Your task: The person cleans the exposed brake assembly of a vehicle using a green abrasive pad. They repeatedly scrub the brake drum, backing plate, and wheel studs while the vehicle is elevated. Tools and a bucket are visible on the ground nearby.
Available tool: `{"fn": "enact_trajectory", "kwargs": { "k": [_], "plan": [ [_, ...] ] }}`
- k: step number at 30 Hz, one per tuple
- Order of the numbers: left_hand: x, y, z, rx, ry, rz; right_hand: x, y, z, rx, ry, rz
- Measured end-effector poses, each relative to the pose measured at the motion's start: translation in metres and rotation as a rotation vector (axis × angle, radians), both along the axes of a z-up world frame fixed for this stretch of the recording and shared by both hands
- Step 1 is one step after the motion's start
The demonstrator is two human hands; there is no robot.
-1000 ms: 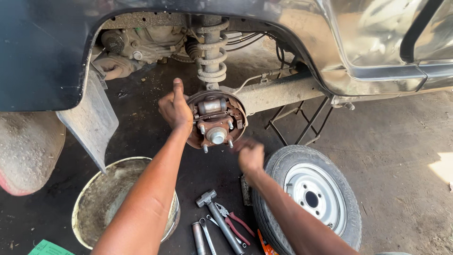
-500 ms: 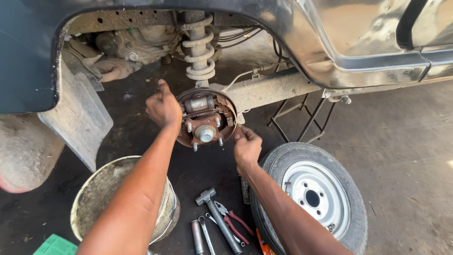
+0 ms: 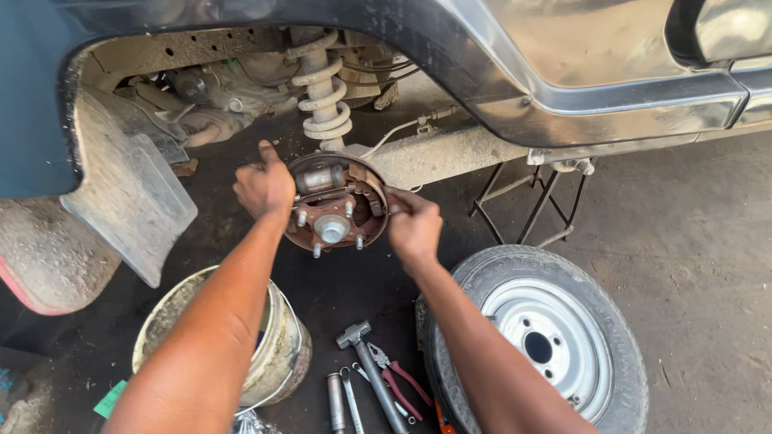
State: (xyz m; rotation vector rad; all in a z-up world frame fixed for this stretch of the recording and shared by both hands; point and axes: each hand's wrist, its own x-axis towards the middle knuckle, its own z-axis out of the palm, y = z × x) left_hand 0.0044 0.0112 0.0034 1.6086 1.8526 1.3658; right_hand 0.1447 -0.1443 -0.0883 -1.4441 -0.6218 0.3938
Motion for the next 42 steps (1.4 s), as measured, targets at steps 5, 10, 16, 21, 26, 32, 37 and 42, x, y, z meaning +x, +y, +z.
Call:
{"fn": "enact_trajectory", "kwargs": {
  "k": [5,10,16,21,26,32,37,42],
  "plan": [
    [-0.001,-0.003,0.012,-0.073,0.232,-0.033,-0.029,-0.007,-0.025,-0.27,0.1,0.0],
    [-0.002,-0.01,0.025,-0.155,0.396,-0.081,-0.011,0.01,-0.019,0.027,0.174,-0.072],
    [-0.006,-0.035,0.058,-0.236,0.629,-0.223,-0.032,-0.002,-0.041,-0.087,0.294,-0.033],
    [-0.026,-0.077,0.095,-0.295,1.108,-0.302,-0.034,0.013,-0.052,-0.027,0.49,-0.023],
    [-0.071,-0.095,0.106,-0.143,1.376,-0.337,-0.031,0.024,-0.057,0.007,0.531,-0.001],
    [-0.104,-0.102,0.11,-0.152,1.39,-0.319,-0.03,0.041,-0.079,0.25,0.626,0.035],
    [-0.108,-0.112,0.108,-0.195,1.386,-0.341,-0.048,0.049,-0.117,-0.048,0.593,0.078],
    [-0.105,-0.118,0.101,-0.222,1.38,-0.358,-0.074,0.073,-0.111,0.676,1.328,0.0]
  ]
}}
